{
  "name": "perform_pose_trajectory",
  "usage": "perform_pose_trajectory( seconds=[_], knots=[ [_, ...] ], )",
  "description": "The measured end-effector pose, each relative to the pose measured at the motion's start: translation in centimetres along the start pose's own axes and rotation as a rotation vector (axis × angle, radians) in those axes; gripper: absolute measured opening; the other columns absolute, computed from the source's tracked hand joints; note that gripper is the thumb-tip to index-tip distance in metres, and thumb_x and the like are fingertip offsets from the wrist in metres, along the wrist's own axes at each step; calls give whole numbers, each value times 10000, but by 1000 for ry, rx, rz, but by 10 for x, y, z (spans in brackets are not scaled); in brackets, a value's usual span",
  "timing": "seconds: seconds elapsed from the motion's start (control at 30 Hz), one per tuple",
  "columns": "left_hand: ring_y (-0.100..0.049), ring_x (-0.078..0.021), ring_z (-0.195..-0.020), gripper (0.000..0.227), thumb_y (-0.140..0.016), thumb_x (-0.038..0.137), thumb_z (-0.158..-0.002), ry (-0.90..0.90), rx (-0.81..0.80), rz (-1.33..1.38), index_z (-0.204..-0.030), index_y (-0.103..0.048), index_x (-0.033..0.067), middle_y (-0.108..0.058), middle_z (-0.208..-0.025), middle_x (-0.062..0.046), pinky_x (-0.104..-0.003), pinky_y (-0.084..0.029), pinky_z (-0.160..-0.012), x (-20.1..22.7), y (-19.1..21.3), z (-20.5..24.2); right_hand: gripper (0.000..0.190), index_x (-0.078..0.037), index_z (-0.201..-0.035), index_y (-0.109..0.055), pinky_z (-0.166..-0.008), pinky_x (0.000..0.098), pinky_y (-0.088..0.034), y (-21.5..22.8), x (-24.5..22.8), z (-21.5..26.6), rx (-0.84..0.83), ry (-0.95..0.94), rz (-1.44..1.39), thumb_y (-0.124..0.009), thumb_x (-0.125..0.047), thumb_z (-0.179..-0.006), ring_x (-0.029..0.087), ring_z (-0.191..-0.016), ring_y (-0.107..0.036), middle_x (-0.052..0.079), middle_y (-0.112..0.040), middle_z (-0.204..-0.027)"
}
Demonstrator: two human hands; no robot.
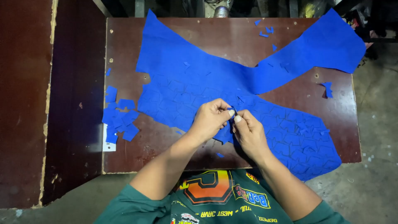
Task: The person uses a small knife to cut small, irregular shapes out of a large blue fabric sheet laid on a wooden table. The person repeatedly cuts and removes small pieces of fabric, creating a patterned texture on the sheet.
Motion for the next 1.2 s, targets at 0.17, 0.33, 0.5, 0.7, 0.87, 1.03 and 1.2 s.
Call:
perform_pose_trajectory(
  seconds=[0.17, 0.33, 0.5, 0.7, 0.87, 1.03, 1.2],
  knots=[
    [-614, -115, -452, 107, -711, 104, -839, -5, -10, 21, -907, -736, 26, -639, -525, -103, -184, -460, -447, -2, 0, -1, 257, -31, -926, -682, -355, 247, -376, 0, 4, -2, 8, 8, 2, -503, -160, -1058, 133, -439, -495, 62, -551, -582],
    [-612, -112, -469, 129, -704, 92, -840, 0, -15, 62, -929, -729, 1, -633, -533, -112, -181, -472, -463, 0, 1, 1, 245, -22, -954, -688, -359, 249, -384, -2, -1, -1, 19, 5, -9, -499, -138, -1058, 133, -445, -487, 57, -542, -598],
    [-657, -136, -495, 148, -676, 83, -872, -51, -32, 115, -1003, -721, 29, -658, -577, -123, -201, -528, -490, -9, 1, -6, 263, 7, -1075, -604, -299, 239, -341, 2, 0, 0, 177, -150, -339, -382, -134, -1065, 127, -381, -439, 97, -506, -653],
    [-710, -136, -622, 184, -639, 32, -891, -174, 16, 58, -997, -784, 69, -695, -739, -99, -243, -564, -598, 13, 3, 4, 329, 65, -1133, -618, -275, 252, -324, 5, -1, -2, 152, -230, -390, -402, -160, -1027, 138, -354, -429, 110, -489, -634],
    [-678, -121, -611, 236, -652, 30, -875, -132, 27, 174, -1097, -732, 23, -673, -745, -99, -234, -602, -564, -4, 3, -2, 307, 15, -1055, -669, -286, 297, -296, 5, 13, 0, 43, -199, -208, -434, -180, -1028, 189, -326, -400, 119, -463, -539],
    [-670, -106, -615, 191, -675, 39, -863, -141, 9, 189, -1040, -739, 9, -661, -729, -87, -235, -623, -567, -9, 4, -5, 341, -20, -905, -717, -272, 294, -315, 3, 12, -2, -72, -169, -23, -472, -225, -1026, 215, -301, -422, 130, -473, -419],
    [-626, -69, -606, 191, -652, 14, -882, -197, 22, 229, -1041, -758, 3, -645, -750, -68, -193, -594, -552, 3, 6, 2, 288, -30, -974, -666, -277, 287, -318, 6, 15, 0, -42, -142, -84, -453, -214, -1036, 192, -317, -403, 128, -473, -460]
  ],
)
Point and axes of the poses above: each hand's wrist, its own z-axis away from the middle knuckle, its own y-axis out of the back of the hand, x = y × z, the point moved 5 cm from there along -z, towards the middle knuckle
